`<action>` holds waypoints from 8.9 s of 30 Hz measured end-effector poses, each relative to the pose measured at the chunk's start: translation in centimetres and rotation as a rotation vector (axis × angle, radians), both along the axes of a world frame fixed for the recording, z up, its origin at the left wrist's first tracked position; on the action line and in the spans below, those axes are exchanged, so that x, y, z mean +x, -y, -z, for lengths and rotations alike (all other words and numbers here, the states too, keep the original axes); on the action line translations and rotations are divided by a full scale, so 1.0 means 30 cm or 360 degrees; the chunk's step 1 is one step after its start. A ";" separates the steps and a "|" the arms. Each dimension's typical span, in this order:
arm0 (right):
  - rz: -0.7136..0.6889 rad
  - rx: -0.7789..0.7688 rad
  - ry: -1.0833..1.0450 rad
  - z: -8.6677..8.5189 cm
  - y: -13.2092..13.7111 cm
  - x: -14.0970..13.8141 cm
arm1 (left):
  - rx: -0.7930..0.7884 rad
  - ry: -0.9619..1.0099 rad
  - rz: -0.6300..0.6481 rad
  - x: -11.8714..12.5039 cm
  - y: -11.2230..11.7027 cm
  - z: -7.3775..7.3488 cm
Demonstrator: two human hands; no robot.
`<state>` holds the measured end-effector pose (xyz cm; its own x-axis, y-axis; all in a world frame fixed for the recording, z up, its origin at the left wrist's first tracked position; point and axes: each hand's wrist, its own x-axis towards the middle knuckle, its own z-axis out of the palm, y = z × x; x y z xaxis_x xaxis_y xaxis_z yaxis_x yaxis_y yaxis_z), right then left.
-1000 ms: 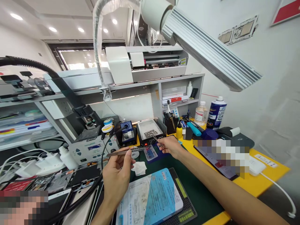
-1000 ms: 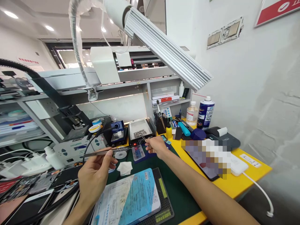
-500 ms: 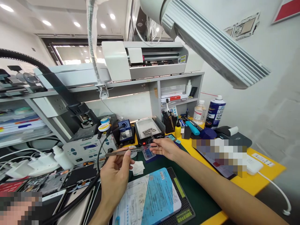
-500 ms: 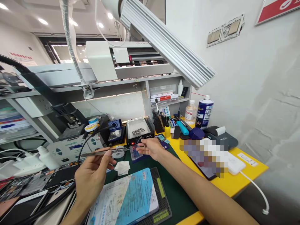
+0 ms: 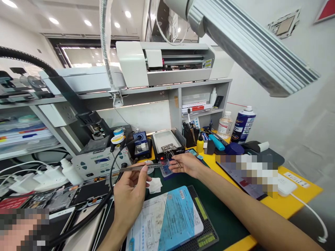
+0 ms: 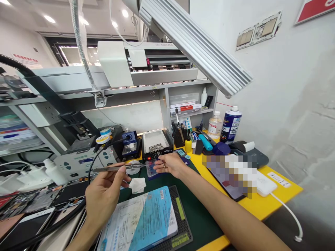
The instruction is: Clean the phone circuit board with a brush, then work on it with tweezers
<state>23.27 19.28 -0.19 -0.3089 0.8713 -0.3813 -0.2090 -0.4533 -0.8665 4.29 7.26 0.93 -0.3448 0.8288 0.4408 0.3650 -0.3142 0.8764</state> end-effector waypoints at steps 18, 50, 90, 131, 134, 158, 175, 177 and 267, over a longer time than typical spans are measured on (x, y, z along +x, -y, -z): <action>0.0008 0.0061 -0.0075 -0.003 0.004 0.000 | -0.0010 -0.0026 0.0025 0.005 -0.004 0.002; 0.0035 0.0259 -0.0130 -0.037 -0.042 -0.029 | -0.0025 0.0154 0.0128 -0.002 -0.017 0.012; 0.0061 0.0215 0.0053 -0.051 -0.093 -0.048 | -0.0056 0.0069 0.0097 -0.009 -0.014 0.014; 0.0029 0.0295 0.0117 -0.070 -0.087 -0.033 | -0.0452 -0.0052 0.0219 -0.037 -0.070 -0.040; 0.0030 0.0309 0.0091 -0.064 -0.093 -0.037 | -0.0659 -0.0019 0.0264 -0.019 -0.102 -0.043; -0.0065 0.0331 0.0238 -0.058 -0.112 -0.012 | -0.1387 -0.0034 0.0293 0.061 -0.187 0.010; -0.0070 0.0326 0.0186 -0.043 -0.130 0.004 | -0.1015 -0.1717 -0.0173 0.124 -0.321 -0.093; -0.0067 0.0335 0.0178 -0.039 -0.131 0.010 | -0.1018 -0.1779 -0.0211 0.126 -0.326 -0.082; -0.1132 0.0403 0.0370 -0.106 0.103 0.227 | -0.0608 -0.1378 0.0362 -0.158 0.251 -0.195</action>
<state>30.08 16.18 2.99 -0.7611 0.5637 -0.3209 0.2563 -0.1930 -0.9471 -0.44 -0.26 6.77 0.1581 0.9753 0.1543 0.8969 -0.2072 0.3907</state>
